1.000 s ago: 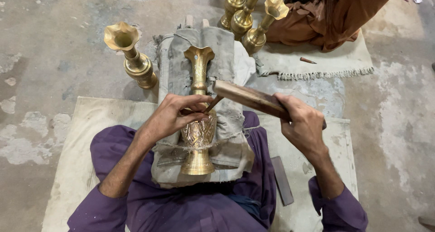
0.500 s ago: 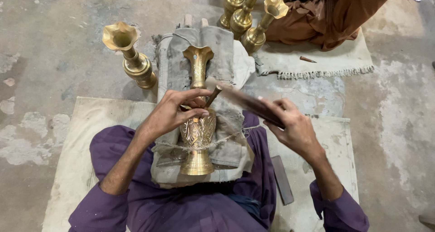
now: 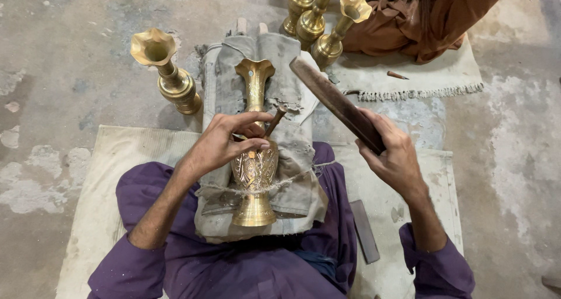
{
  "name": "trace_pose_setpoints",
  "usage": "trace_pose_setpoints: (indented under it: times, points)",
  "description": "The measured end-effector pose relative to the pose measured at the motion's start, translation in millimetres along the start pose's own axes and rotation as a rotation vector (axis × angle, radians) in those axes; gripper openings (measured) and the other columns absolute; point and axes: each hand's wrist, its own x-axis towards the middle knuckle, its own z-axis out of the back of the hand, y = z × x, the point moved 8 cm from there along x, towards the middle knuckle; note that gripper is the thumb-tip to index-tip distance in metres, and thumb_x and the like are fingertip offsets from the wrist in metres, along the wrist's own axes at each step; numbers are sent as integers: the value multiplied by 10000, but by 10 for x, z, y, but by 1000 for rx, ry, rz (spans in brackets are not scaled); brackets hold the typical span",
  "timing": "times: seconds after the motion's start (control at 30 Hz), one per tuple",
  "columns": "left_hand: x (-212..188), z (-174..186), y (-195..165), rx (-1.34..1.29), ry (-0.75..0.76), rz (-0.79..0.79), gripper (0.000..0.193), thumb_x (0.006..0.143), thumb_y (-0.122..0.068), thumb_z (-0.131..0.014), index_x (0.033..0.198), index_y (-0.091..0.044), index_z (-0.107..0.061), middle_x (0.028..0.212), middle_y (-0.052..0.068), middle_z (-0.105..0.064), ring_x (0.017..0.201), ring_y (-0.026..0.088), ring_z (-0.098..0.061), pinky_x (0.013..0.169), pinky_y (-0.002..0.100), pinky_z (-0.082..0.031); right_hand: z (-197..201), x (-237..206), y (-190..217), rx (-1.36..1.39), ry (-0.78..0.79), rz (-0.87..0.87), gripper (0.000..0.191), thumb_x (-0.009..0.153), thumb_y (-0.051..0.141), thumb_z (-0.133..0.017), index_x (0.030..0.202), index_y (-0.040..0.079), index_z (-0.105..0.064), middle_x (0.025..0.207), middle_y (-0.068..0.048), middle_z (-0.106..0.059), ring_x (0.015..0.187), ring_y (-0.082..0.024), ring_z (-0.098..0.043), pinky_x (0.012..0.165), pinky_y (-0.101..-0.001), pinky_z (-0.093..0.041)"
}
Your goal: The person sits on the floor holding a chisel against the decorated body of a brass vase and strikes the chisel with a wooden mallet to engrave the pattern, repositioning the chisel around the surface as they work.
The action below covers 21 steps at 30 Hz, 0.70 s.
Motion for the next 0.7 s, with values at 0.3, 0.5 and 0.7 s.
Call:
trace_pose_setpoints:
  times: [0.3, 0.5, 0.7]
  points:
    - [-6, -6, -12, 0, -1, -7, 505, 881, -194, -769, 1363, -123, -636, 965, 81, -818, 927, 161, -803, 850, 346, -648, 28, 21, 11, -98, -30, 40, 668, 856, 81, -775, 1481, 190, -566, 1188, -90, -668, 952, -245, -717, 796, -374, -624]
    - [-19, -19, -21, 21, -6, -7, 483, 874, -178, -774, 1338, -121, -654, 959, 80, -820, 921, 165, -807, 848, 356, -657, -128, 37, -204, -134, 69, -9, 633, 947, 62, -713, 1512, 267, -515, 1081, -49, -707, 809, -188, -692, 655, -337, -597]
    - [-22, -8, -20, 42, -22, -9, 493, 869, -177, -776, 1343, -120, -648, 968, 88, -813, 927, 173, -801, 843, 360, -654, -103, 80, -233, 89, -13, -12, 606, 949, 97, -718, 1491, 251, -494, 1085, -54, -736, 853, -165, -718, 700, -343, -617]
